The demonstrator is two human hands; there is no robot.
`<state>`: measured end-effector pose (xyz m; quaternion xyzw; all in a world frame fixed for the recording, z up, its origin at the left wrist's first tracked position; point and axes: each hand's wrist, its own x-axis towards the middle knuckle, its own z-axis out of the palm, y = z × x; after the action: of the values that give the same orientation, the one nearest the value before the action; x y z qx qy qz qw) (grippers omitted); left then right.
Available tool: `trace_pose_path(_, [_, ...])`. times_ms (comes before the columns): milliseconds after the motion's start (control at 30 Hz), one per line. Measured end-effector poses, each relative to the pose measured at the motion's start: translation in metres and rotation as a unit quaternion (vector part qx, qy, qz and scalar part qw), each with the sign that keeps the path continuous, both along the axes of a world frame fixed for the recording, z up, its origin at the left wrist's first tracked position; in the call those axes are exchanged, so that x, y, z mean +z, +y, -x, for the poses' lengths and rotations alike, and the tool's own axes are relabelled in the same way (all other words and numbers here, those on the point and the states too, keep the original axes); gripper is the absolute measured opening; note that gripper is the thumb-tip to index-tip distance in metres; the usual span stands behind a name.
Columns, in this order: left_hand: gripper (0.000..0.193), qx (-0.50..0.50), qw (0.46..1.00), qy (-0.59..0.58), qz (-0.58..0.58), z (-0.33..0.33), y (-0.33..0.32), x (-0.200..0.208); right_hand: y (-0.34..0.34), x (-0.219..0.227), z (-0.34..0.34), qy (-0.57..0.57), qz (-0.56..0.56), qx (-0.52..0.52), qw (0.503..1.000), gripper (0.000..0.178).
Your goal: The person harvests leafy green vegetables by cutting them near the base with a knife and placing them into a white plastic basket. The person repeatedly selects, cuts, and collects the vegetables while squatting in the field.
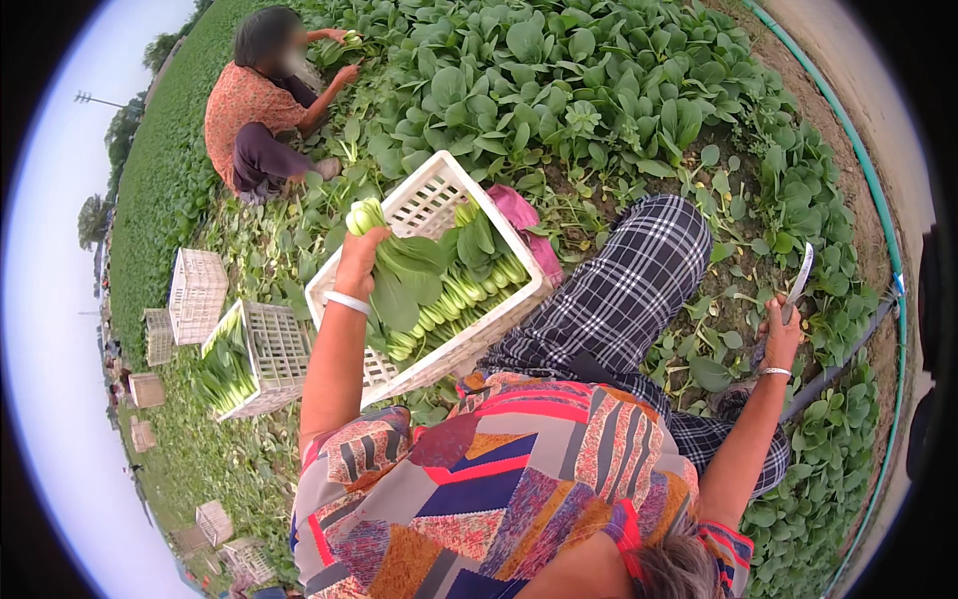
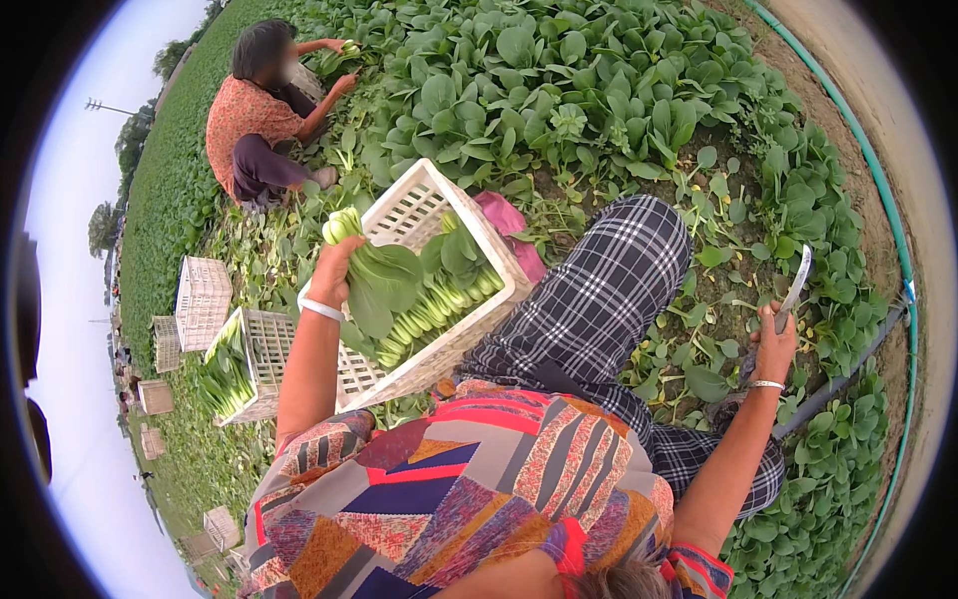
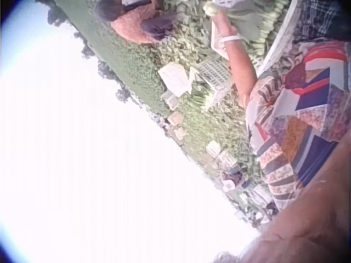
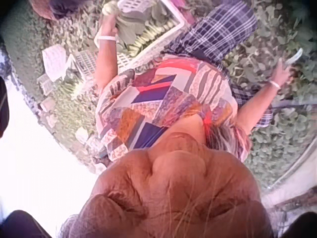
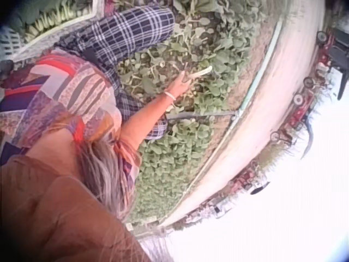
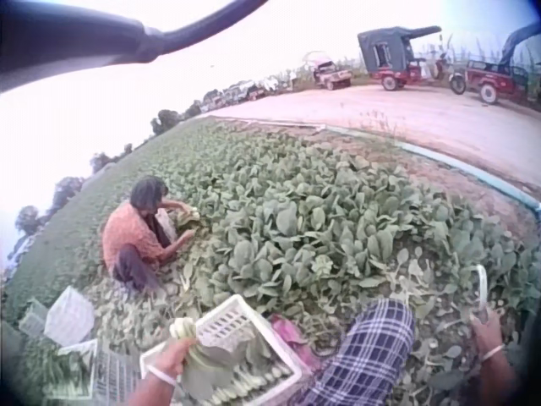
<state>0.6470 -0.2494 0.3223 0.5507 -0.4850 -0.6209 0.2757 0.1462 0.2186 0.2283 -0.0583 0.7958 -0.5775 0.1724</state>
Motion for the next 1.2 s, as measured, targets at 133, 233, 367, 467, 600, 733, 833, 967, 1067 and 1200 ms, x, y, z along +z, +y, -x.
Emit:
trace_pose_path(133, [0.037, 0.093, 0.988, -0.084, -0.085, -0.031, -0.011, -0.106, 0.023, -0.027, -0.001, -0.062, -0.022, -0.031, 0.997, 0.032])
trace_pose_path(233, [0.044, 0.157, 0.975, -0.126, -0.090, -0.028, -0.032, -0.184, 0.034, -0.034, -0.021, -0.122, -0.023, -0.065, 0.990, 0.032])
trace_pose_path(367, [0.076, 0.247, 0.932, -0.249, -0.087, 0.030, -0.065, -0.253, 0.062, -0.045, -0.037, -0.149, -0.012, -0.110, 0.983, 0.032])
trace_pose_path(467, [0.108, 0.244, 0.883, -0.358, -0.184, 0.111, -0.041, -0.270, 0.079, -0.031, -0.055, -0.144, -0.034, -0.144, 0.978, 0.029])
trace_pose_path(600, [0.141, 0.249, 0.865, -0.382, -0.210, 0.121, -0.041, -0.319, 0.051, -0.035, -0.081, -0.176, -0.072, -0.132, 0.973, 0.030])
trace_pose_path(733, [0.126, 0.221, 0.952, -0.139, -0.160, 0.090, -0.073, -0.338, 0.018, -0.052, -0.094, -0.187, -0.059, -0.087, 0.977, 0.031])
trace_pose_path(833, [0.110, 0.154, 0.962, -0.195, -0.116, 0.087, -0.049, -0.310, 0.009, -0.065, -0.093, -0.210, -0.074, -0.053, 0.973, 0.036])
trace_pose_path(967, [0.090, 0.098, 0.903, -0.392, 0.144, 0.111, -0.013, -0.202, -0.022, -0.090, -0.077, -0.226, -0.087, -0.007, 0.970, 0.039])
trace_pose_path(1067, [0.062, 0.048, 0.870, -0.316, 0.376, 0.138, -0.016, -0.151, -0.056, -0.112, -0.049, -0.200, -0.035, 0.016, 0.979, 0.041])
trace_pose_path(1200, [0.046, -0.139, 0.891, -0.125, 0.415, 0.264, 0.014, -0.084, -0.085, -0.139, -0.006, -0.225, -0.030, 0.052, 0.972, 0.038])
